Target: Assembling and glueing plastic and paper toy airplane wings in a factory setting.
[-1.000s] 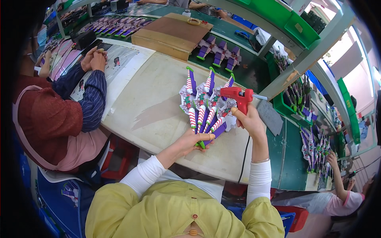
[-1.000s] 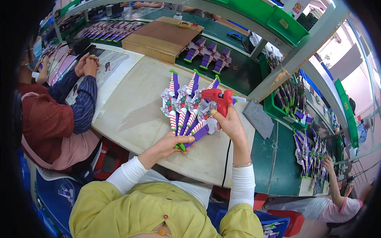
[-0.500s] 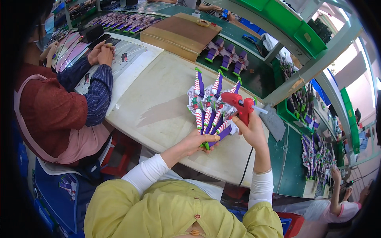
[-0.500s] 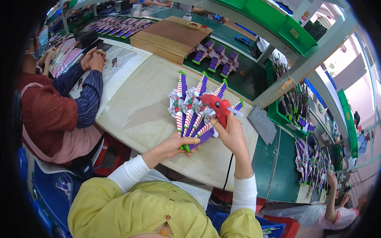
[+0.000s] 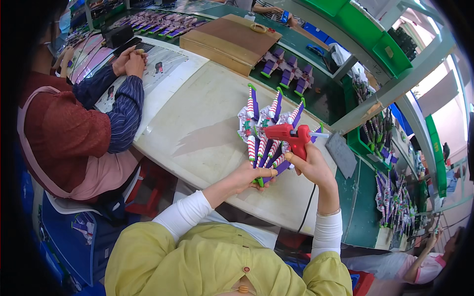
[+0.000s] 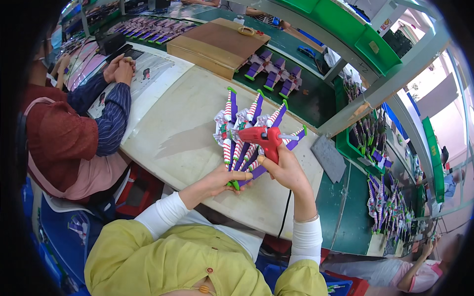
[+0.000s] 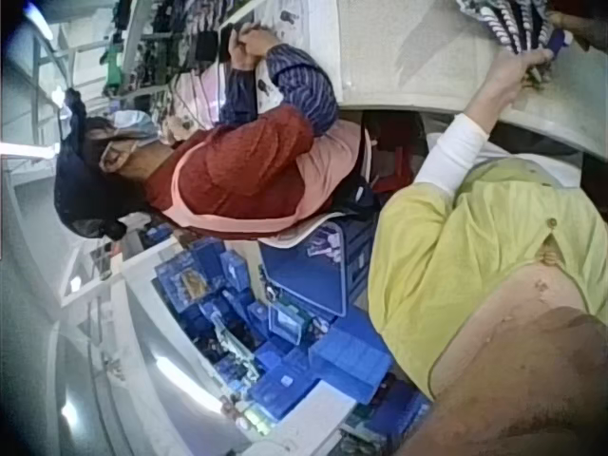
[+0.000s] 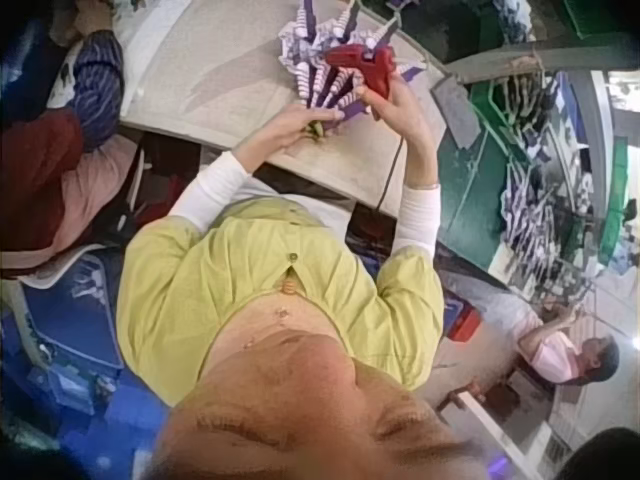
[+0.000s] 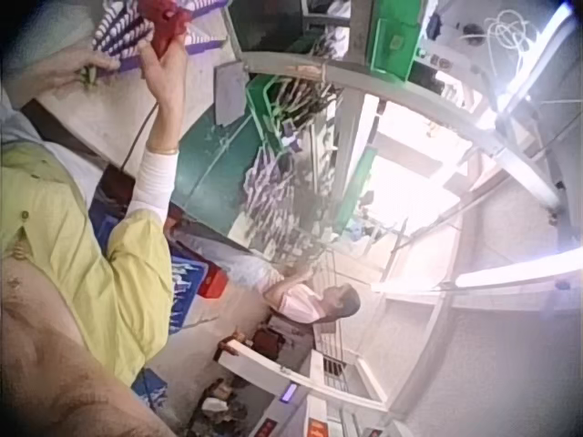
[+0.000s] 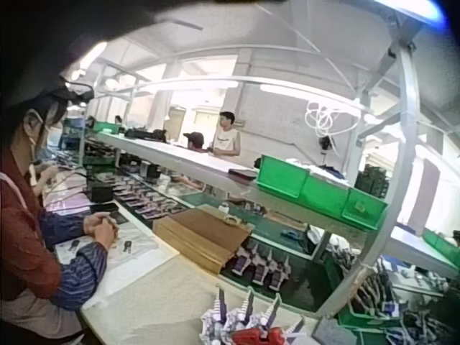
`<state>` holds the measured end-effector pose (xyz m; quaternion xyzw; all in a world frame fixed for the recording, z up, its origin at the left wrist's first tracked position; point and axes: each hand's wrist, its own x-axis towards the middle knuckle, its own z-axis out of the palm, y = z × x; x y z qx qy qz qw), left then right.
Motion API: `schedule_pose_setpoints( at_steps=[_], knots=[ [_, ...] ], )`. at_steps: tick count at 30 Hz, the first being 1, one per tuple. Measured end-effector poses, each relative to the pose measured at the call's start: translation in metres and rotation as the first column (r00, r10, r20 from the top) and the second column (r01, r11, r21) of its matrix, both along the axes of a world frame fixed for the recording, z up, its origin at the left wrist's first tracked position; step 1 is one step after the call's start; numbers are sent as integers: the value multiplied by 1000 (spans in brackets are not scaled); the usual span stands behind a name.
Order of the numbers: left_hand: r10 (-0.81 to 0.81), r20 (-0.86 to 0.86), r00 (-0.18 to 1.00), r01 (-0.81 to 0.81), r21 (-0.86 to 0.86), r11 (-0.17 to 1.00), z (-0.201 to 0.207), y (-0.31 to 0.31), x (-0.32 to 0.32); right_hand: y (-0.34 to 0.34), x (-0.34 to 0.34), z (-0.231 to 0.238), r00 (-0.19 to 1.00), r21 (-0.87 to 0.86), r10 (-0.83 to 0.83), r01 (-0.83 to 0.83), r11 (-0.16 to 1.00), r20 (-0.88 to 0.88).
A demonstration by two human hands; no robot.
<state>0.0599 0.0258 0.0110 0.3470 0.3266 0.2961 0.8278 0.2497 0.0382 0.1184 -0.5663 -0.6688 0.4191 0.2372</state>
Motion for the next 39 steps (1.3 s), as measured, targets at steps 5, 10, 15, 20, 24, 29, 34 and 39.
schedule_pose_setpoints(
  at_steps=[5,10,15,20,24,29,34,39],
  knots=[
    [2,3,1000,-2,2,1000,1,-1,0,1,3,-2,1000,16,-8,8,1000,-12],
    [2,4,1000,-2,2,1000,0,0,-2,3,-5,12,992,15,-81,83,996,-101],
    [1,8,1000,-1,9,1000,1,0,-2,19,-3,8,989,19,-98,100,995,-107],
    [1,6,1000,-1,7,1000,-2,1,0,34,-3,2,977,18,-107,112,994,-182],
    [5,7,1000,-5,4,1000,-1,0,-1,41,-4,1,985,-22,-102,100,995,-141],
    [1,20,1000,-2,10,1000,-2,0,-1,42,-4,-1,985,-23,-106,104,994,-137],
    [4,16,1000,-4,3,1000,-3,0,-1,40,-11,0,983,16,-119,123,992,-137],
    [-6,28,1000,5,7,1000,-2,1,-1,45,-12,-18,991,185,-134,128,974,19]
  ],
)
